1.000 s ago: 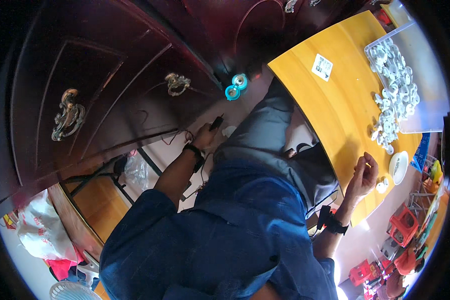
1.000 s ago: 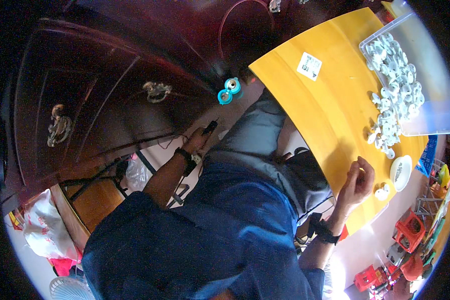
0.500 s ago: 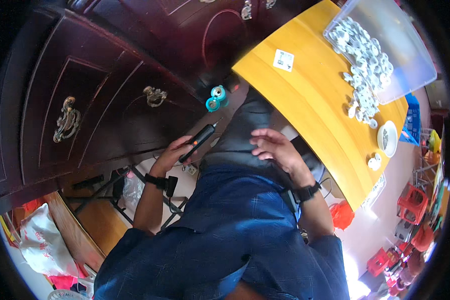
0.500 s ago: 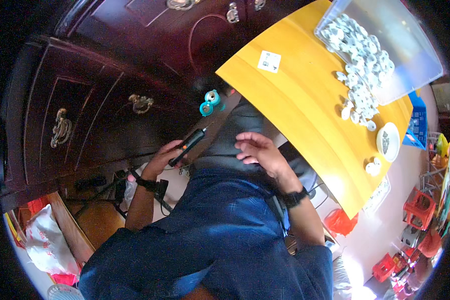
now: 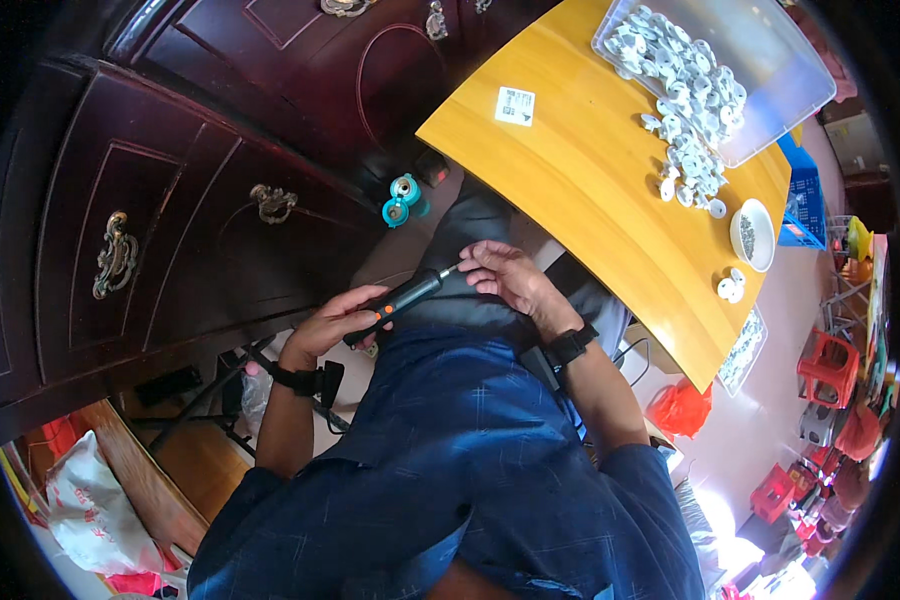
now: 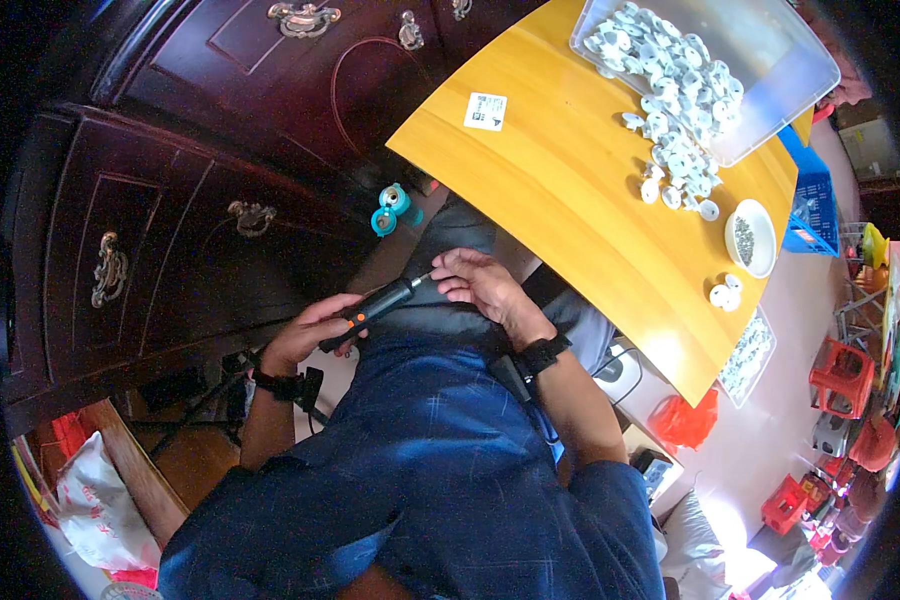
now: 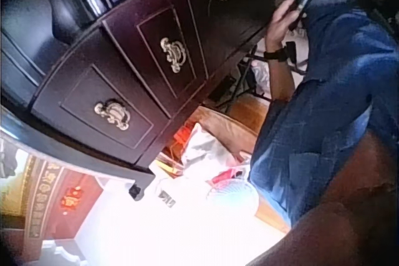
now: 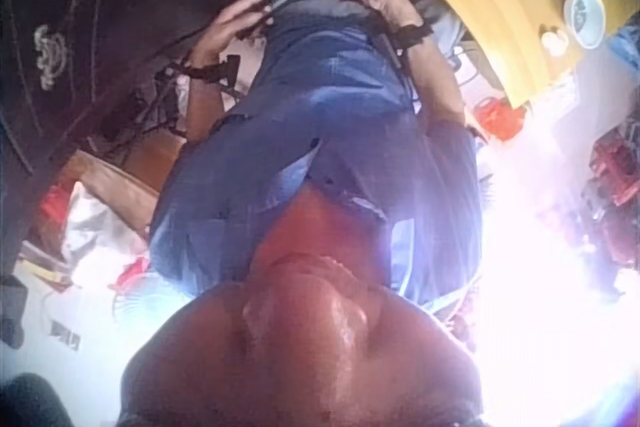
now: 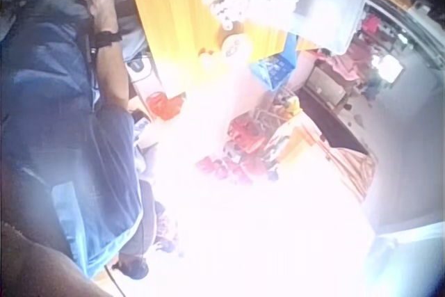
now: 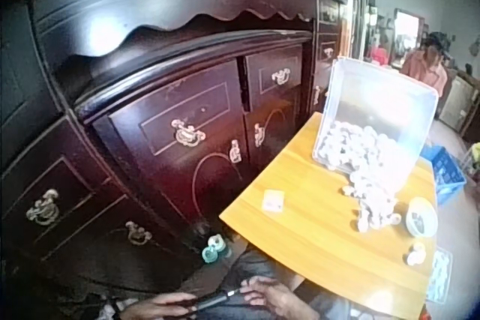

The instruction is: Assembling small white plastic components using an electric screwdriver.

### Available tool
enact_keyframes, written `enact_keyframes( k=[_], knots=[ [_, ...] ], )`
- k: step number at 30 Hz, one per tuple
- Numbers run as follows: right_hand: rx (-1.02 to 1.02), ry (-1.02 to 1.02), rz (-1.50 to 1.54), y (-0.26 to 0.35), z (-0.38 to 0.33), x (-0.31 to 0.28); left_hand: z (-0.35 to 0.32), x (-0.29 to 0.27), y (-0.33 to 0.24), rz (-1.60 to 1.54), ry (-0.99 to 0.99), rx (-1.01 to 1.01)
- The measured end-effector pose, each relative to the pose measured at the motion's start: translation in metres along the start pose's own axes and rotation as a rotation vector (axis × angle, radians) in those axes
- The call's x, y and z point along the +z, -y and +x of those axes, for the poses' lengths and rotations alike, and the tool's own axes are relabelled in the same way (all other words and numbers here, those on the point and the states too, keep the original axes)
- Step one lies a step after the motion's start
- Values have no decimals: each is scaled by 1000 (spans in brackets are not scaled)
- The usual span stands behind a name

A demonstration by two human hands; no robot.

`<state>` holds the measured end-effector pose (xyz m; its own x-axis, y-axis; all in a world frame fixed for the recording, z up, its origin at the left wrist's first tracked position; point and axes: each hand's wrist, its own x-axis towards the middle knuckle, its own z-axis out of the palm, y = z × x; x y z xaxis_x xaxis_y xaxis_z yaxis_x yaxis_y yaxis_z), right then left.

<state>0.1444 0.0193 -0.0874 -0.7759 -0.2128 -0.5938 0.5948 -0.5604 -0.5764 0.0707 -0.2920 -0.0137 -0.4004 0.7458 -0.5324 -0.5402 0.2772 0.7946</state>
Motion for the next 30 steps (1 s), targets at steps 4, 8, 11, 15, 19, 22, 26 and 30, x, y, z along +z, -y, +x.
enact_keyframes(
  k=[4,8,11,15,19,22,26,30],
  knots=[
    [-58,-6,-49,-7,1,-7,-3,-3,2,21,-2,-10],
    [-50,-112,-177,-12,1,-18,-2,-23,25,23,-101,-43],
    [-32,-115,-175,-16,1,-21,6,-42,51,40,-244,-113],
    [0,-125,-139,-15,2,-21,41,-78,117,148,-538,-299],
    [26,-144,-92,-19,6,-23,56,-124,193,39,-539,-245],
    [-10,-222,-75,-21,3,-28,79,-123,212,55,-698,-341],
    [15,-250,-62,-21,1,-30,90,-134,244,72,-776,-355],
    [41,-258,-51,-23,1,-31,90,-152,272,67,-740,-398]
  ],
)
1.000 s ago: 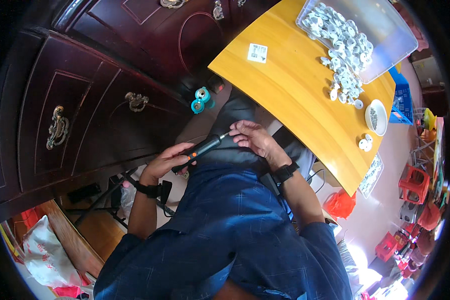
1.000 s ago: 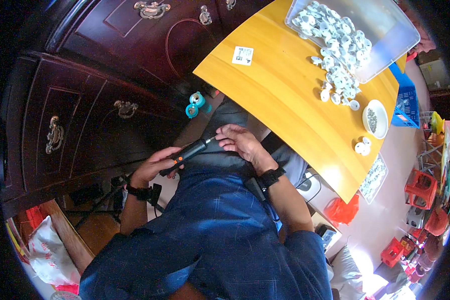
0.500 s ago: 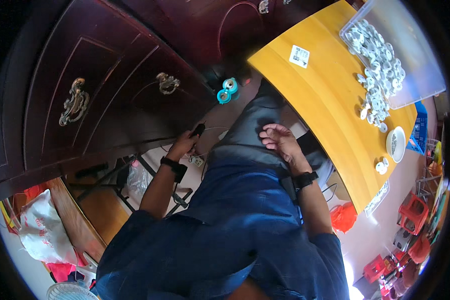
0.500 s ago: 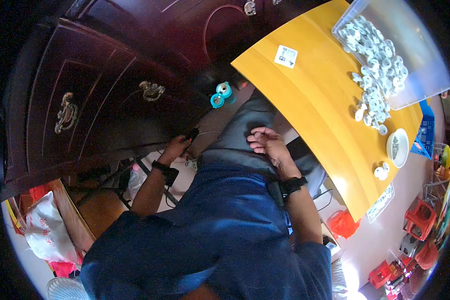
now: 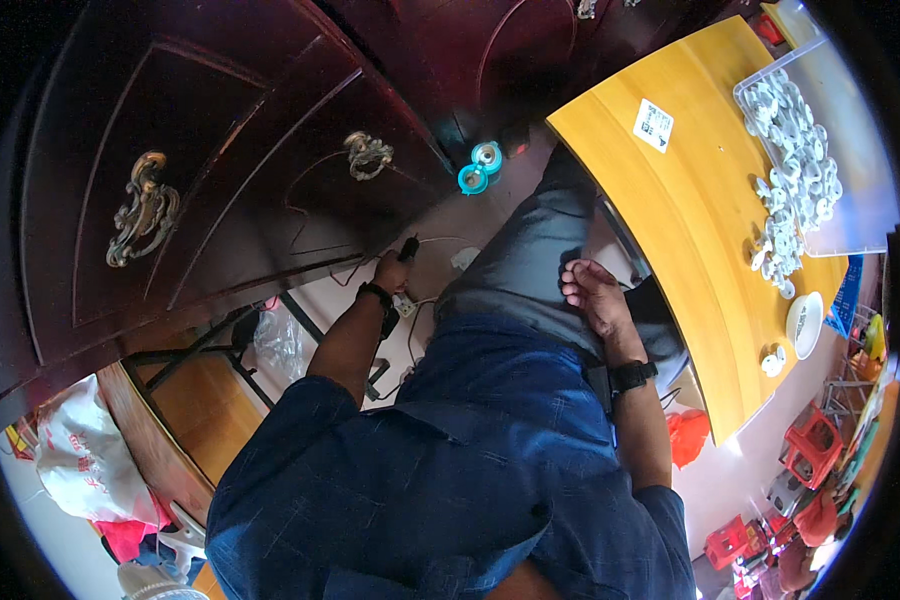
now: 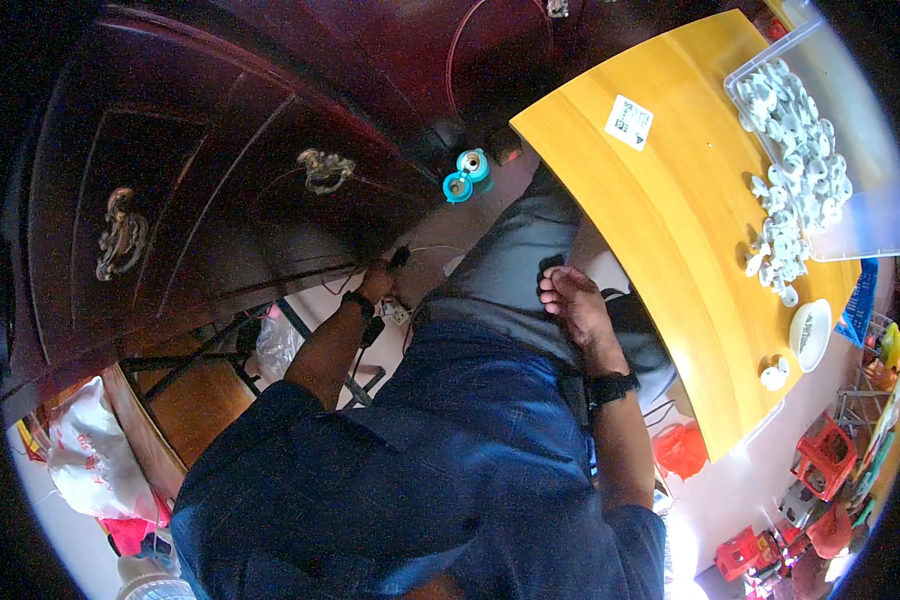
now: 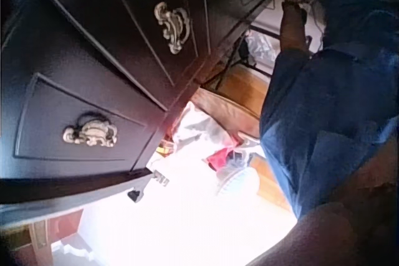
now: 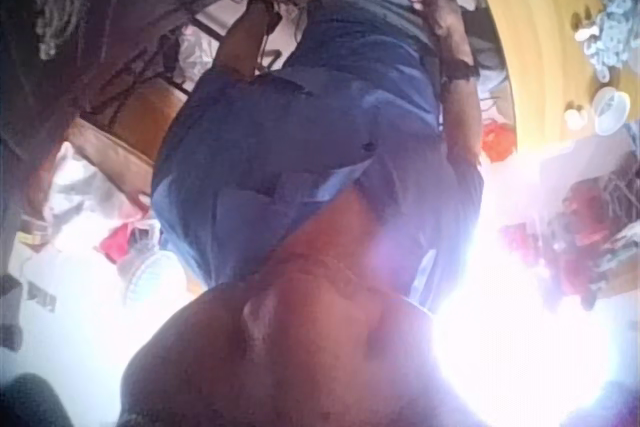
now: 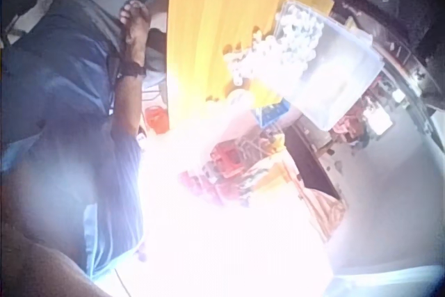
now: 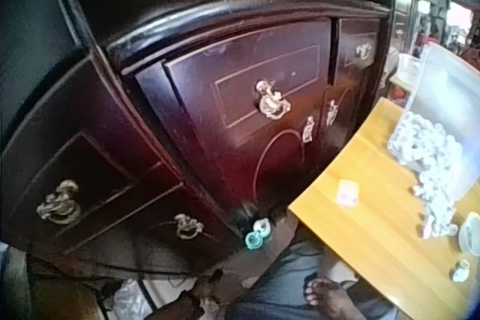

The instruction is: Assembling small white plastic components using an electric screwdriver.

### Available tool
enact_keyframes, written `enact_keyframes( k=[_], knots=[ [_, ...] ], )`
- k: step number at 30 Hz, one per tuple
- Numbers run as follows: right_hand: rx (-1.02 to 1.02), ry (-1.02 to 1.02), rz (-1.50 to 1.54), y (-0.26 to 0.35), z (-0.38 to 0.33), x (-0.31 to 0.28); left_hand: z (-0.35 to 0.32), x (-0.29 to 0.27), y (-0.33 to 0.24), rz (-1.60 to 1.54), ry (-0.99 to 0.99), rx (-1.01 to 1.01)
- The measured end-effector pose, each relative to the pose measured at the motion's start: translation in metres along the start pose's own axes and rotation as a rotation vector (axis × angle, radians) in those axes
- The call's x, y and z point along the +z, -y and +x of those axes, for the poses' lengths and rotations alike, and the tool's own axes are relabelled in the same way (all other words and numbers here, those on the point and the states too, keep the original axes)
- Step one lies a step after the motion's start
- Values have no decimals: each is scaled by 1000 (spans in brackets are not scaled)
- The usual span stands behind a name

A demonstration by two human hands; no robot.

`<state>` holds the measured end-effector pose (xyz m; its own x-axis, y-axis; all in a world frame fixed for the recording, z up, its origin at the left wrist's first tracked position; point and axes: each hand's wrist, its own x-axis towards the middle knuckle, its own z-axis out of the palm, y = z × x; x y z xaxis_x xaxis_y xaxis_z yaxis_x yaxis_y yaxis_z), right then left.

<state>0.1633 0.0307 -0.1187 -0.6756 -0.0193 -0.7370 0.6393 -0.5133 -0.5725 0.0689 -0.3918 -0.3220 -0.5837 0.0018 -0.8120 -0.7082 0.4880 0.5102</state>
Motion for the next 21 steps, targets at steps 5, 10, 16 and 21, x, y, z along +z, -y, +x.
enact_keyframes(
  k=[5,10,16,21],
  knots=[
    [3,-18,4,-2,-1,-7,13,3,-5,120,47,-16],
    [10,-9,3,-3,-1,-9,10,10,-8,199,-24,-51],
    [-1,-11,19,-4,0,-8,5,10,-13,172,10,-43],
    [-6,-6,7,1,0,-3,-6,11,-22,138,-45,-69]
  ],
)
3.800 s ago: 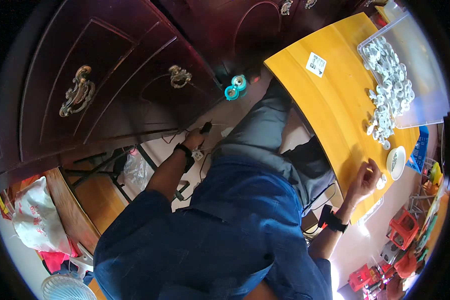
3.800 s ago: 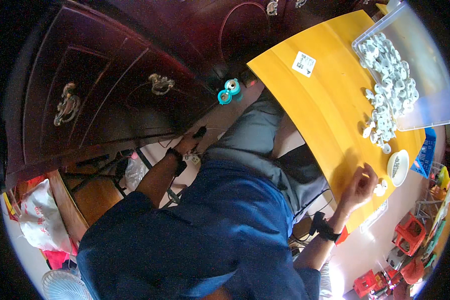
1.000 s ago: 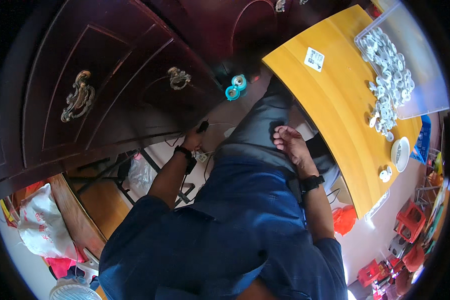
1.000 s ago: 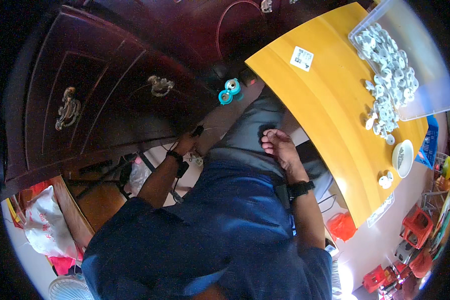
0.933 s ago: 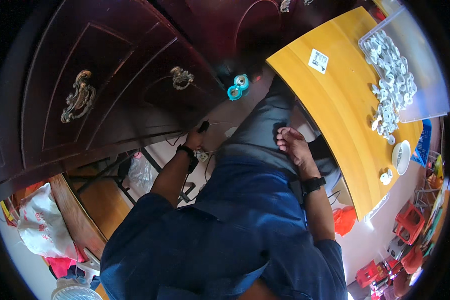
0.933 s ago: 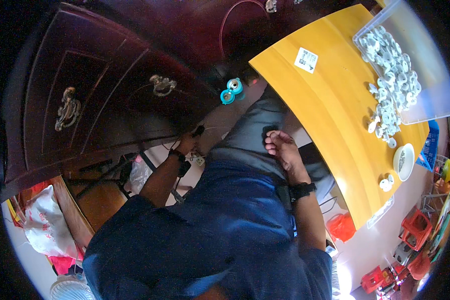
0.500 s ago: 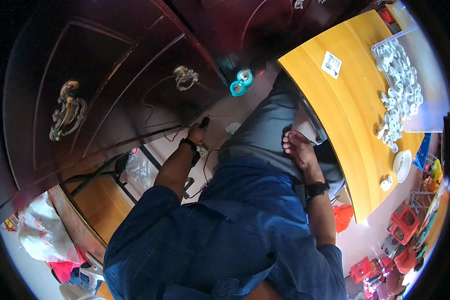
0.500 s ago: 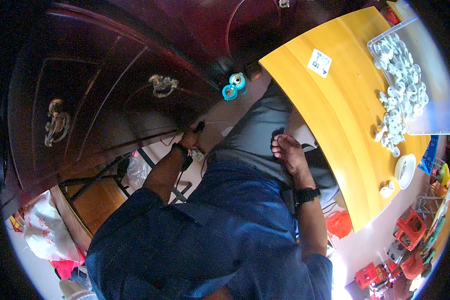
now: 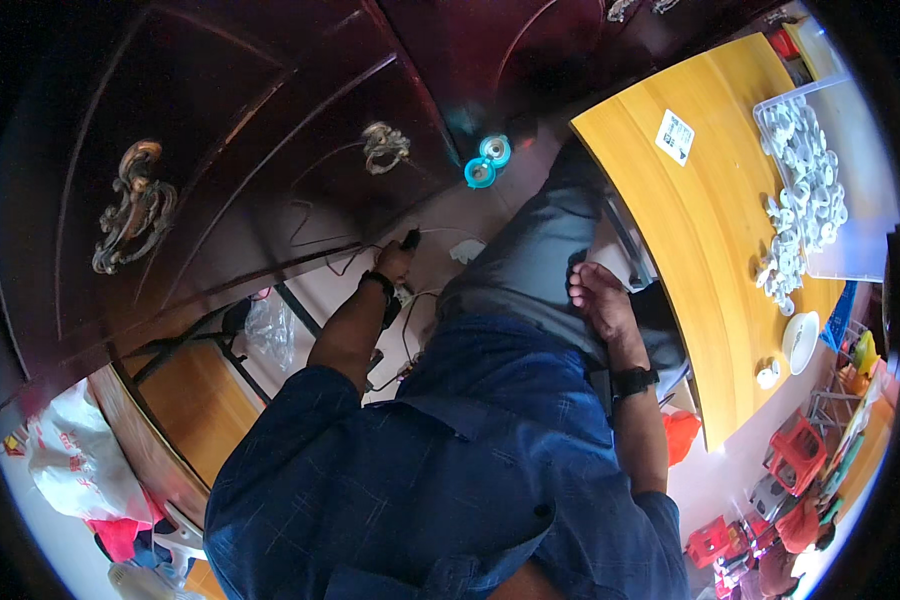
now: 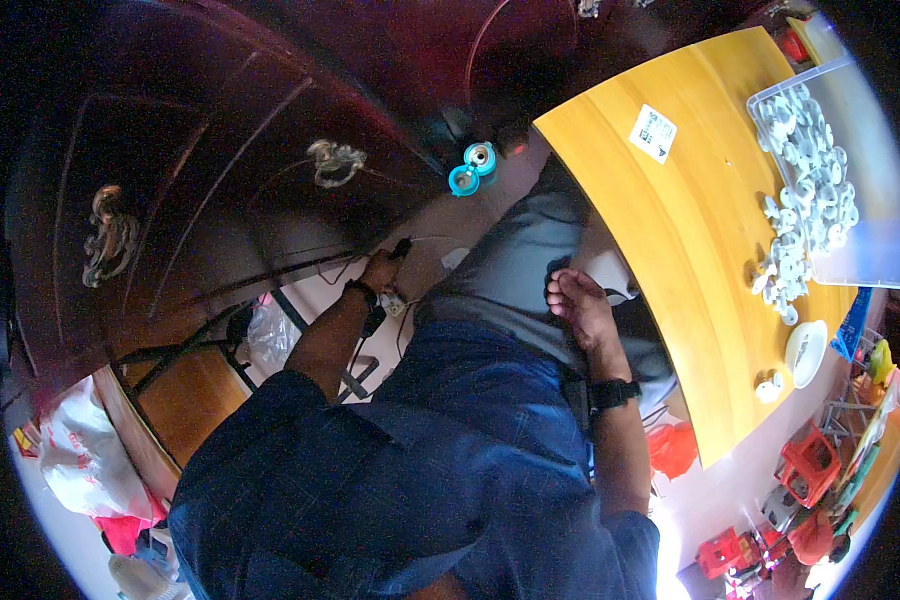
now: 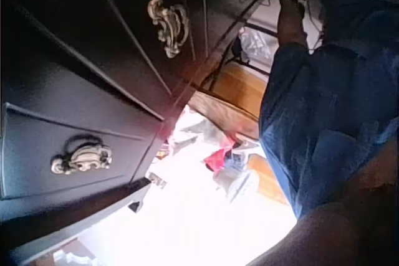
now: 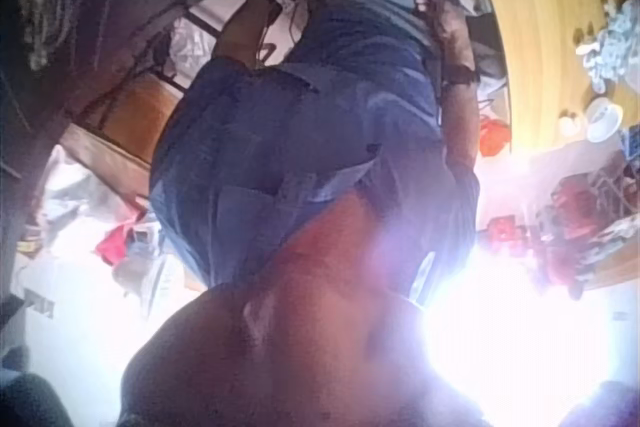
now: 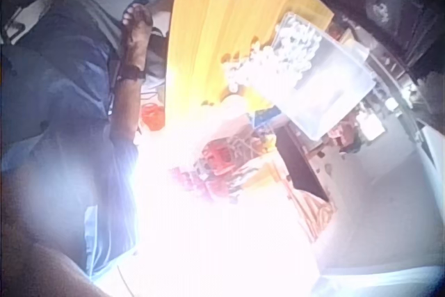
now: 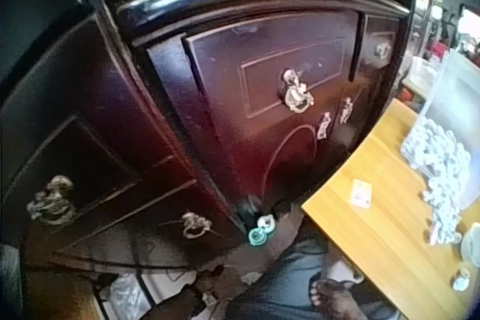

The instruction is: Assembling small white plastic components using an electric screwdriver.

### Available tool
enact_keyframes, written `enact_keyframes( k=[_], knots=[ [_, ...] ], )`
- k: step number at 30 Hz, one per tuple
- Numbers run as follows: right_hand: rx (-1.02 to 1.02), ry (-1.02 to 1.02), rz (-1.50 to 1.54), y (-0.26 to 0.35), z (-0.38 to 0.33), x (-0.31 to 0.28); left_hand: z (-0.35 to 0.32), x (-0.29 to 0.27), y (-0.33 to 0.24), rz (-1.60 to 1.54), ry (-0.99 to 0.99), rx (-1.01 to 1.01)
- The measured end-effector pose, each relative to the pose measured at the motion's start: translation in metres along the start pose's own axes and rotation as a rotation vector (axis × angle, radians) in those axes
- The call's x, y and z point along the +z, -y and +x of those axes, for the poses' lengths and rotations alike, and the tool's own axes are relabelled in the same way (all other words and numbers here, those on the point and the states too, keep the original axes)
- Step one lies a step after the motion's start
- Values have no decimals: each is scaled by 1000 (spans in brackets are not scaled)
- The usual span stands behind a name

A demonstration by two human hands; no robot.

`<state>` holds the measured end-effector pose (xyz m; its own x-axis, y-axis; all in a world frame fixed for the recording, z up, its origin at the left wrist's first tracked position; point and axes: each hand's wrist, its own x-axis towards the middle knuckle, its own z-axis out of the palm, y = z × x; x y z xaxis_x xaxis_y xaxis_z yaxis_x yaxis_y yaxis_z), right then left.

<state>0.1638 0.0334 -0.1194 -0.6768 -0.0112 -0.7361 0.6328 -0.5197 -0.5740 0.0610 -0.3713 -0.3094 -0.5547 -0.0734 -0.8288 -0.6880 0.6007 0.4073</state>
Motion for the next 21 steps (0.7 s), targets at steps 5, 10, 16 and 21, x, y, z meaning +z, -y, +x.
enact_keyframes(
  k=[5,10,16,21],
  knots=[
    [-14,25,-4,-3,3,-6,-23,-11,-15,2,171,18],
    [-22,7,9,-2,2,-2,-58,-21,-16,-196,165,253],
    [-47,60,60,-3,10,-4,-125,-55,-63,-190,322,191],
    [-68,40,50,5,5,2,-169,-69,-104,-222,422,316]
  ],
)
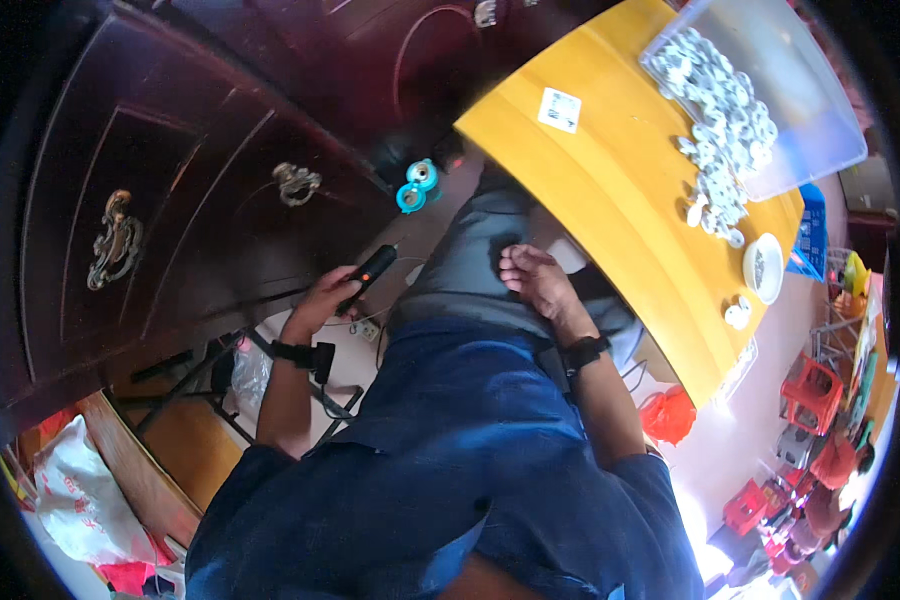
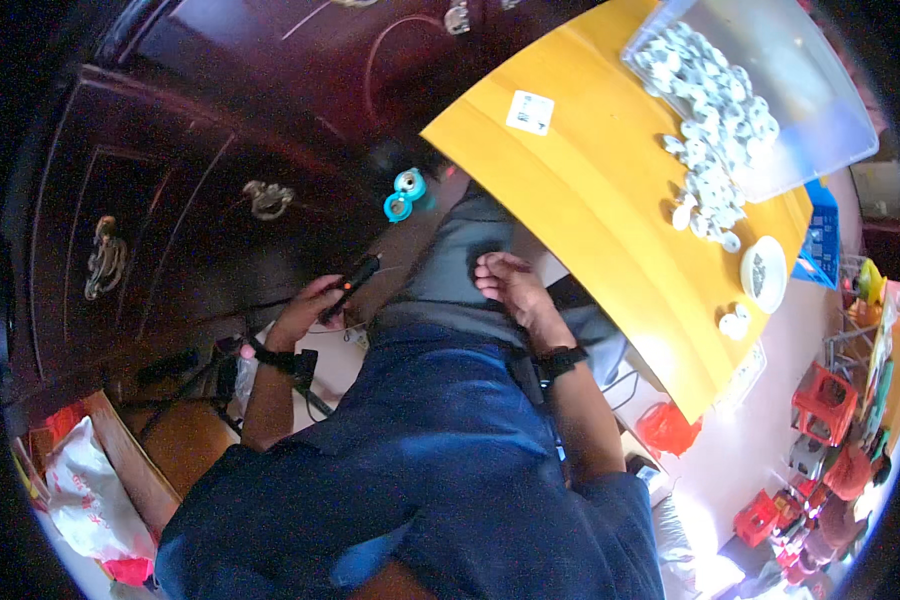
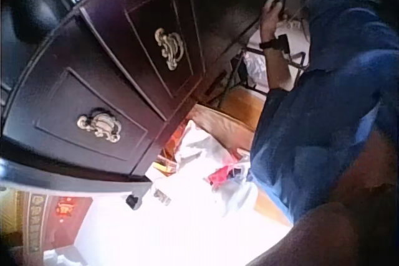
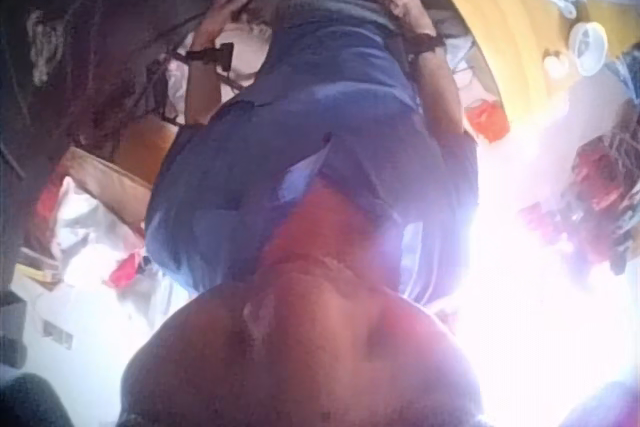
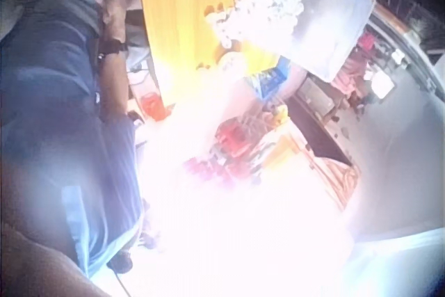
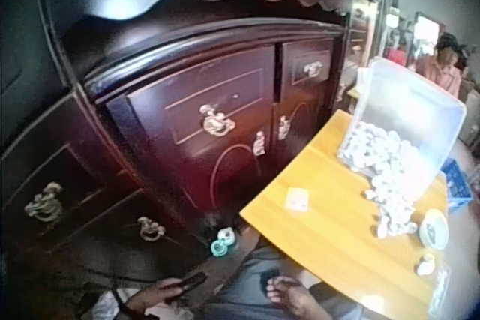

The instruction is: Assembling small white plastic components using an electric screwdriver.

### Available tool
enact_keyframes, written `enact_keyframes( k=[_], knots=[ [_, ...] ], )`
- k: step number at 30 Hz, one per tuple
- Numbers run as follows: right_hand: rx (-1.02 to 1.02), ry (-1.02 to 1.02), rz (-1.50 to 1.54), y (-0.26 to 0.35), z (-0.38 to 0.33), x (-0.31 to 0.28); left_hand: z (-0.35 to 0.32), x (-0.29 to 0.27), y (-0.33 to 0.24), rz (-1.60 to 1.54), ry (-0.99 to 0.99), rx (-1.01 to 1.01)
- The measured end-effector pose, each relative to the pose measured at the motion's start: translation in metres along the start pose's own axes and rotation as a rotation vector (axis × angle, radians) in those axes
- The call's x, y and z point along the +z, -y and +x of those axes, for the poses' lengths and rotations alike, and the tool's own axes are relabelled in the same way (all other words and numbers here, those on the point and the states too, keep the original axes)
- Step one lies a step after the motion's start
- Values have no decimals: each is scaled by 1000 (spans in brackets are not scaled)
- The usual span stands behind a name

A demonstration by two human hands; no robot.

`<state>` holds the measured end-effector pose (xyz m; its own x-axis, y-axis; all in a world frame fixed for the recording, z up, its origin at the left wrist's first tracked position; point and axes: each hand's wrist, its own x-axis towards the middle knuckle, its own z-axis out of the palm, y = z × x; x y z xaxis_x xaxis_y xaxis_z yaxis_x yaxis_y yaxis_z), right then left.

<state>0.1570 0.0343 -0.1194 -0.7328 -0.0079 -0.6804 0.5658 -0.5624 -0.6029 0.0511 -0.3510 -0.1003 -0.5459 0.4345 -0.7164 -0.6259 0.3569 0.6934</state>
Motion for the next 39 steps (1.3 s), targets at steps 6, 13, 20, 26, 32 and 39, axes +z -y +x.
enact_keyframes(
  k=[6,13,20,26,32,39],
  knots=[
    [-29,44,79,2,2,7,-31,32,-64,20,143,165],
    [-77,126,145,28,-23,27,-58,70,-104,155,286,281],
    [-172,273,188,42,-45,24,-58,83,-108,181,392,299],
    [-184,267,207,39,-54,20,-60,89,-109,181,426,290],
    [-222,291,216,36,-63,16,-64,97,-116,195,456,297],
    [-402,198,101,64,-104,5,-69,101,-122,103,486,352]
  ],
)
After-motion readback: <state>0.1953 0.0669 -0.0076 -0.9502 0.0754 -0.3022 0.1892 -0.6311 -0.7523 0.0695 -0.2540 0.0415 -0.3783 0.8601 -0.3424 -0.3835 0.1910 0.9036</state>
